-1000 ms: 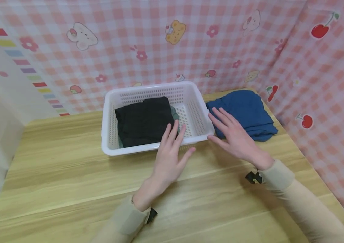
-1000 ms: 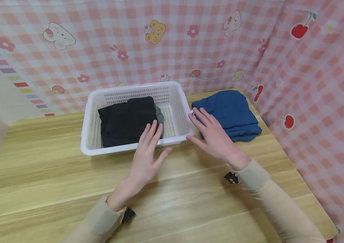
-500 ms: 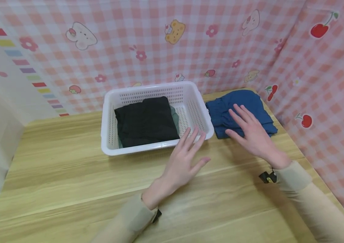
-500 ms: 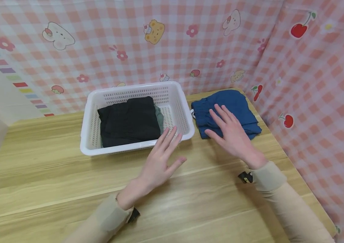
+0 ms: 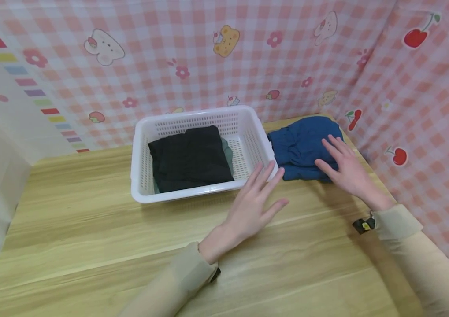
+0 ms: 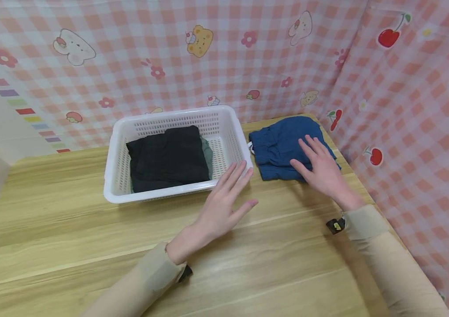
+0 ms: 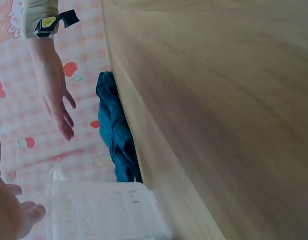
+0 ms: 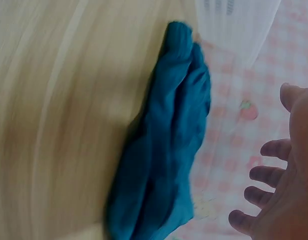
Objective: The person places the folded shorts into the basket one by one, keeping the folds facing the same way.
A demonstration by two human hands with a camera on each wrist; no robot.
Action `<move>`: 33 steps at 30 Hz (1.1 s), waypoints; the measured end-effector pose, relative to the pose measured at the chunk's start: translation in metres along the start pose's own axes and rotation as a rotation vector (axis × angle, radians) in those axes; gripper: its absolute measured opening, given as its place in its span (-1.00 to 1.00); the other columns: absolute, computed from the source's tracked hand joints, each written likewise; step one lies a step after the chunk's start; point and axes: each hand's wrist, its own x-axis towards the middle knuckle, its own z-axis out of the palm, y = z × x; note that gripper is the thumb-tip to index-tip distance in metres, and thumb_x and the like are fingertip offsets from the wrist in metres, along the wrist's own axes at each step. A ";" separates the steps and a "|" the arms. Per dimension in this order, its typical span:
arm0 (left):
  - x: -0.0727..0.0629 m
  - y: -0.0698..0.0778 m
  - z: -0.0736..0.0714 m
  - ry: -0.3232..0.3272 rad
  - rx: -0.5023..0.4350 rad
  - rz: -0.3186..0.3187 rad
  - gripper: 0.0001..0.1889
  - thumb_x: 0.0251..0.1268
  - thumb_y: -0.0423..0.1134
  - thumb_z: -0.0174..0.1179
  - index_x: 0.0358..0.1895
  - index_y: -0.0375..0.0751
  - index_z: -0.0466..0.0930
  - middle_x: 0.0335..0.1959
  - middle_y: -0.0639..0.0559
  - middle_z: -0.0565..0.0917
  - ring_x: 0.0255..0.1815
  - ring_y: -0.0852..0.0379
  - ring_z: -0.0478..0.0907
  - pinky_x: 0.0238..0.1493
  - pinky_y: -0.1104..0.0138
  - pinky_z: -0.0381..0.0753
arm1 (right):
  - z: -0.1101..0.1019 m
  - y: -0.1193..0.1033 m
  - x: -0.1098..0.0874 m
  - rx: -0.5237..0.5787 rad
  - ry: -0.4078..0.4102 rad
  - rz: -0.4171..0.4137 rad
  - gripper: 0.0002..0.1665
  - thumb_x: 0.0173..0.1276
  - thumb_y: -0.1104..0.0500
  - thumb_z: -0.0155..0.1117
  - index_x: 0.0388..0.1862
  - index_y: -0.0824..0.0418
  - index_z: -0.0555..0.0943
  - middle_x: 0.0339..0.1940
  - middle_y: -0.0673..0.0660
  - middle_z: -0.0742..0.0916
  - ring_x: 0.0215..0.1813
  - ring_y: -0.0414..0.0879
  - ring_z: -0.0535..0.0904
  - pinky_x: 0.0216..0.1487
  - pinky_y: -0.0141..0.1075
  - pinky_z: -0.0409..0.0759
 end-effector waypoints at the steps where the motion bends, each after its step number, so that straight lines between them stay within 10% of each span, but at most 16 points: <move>1: 0.002 0.001 0.001 -0.017 0.001 0.005 -0.26 0.47 0.01 0.30 0.61 -0.16 0.31 0.66 -0.23 0.32 0.72 -0.29 0.20 0.73 0.05 0.25 | -0.001 0.004 0.001 0.008 -0.009 0.018 -0.10 0.63 -0.13 0.18 0.69 0.35 0.17 0.72 0.47 0.19 0.74 0.47 -0.02 0.66 0.43 0.02; 15: 0.011 0.006 0.026 -0.189 0.118 0.115 -0.36 0.59 0.09 0.16 0.59 -0.07 0.36 0.61 -0.17 0.41 0.66 -0.20 0.32 0.65 0.18 0.39 | -0.001 0.043 0.022 -0.055 -0.052 0.126 -0.03 0.62 -0.20 0.15 0.68 0.40 0.13 0.70 0.54 0.16 0.70 0.55 0.01 0.64 0.44 0.06; 26: 0.021 0.004 0.041 -0.418 -0.041 -0.244 -0.28 0.65 0.18 0.01 0.70 -0.01 0.13 0.73 -0.20 0.18 0.71 -0.20 0.24 0.58 0.03 0.49 | -0.001 0.066 0.033 -0.108 -0.057 0.197 0.02 0.60 -0.16 0.19 0.68 0.46 0.07 0.67 0.59 0.18 0.64 0.59 0.07 0.62 0.43 0.09; 33: 0.026 -0.001 0.050 -0.411 -0.165 -0.393 -0.26 0.64 0.16 0.04 0.70 -0.05 0.11 0.74 -0.18 0.15 0.72 -0.14 0.22 0.64 0.03 0.41 | 0.003 0.075 0.037 -0.094 -0.123 0.249 0.11 0.53 -0.06 0.30 0.69 0.51 -0.06 0.60 0.70 0.18 0.61 0.60 0.10 0.61 0.42 0.13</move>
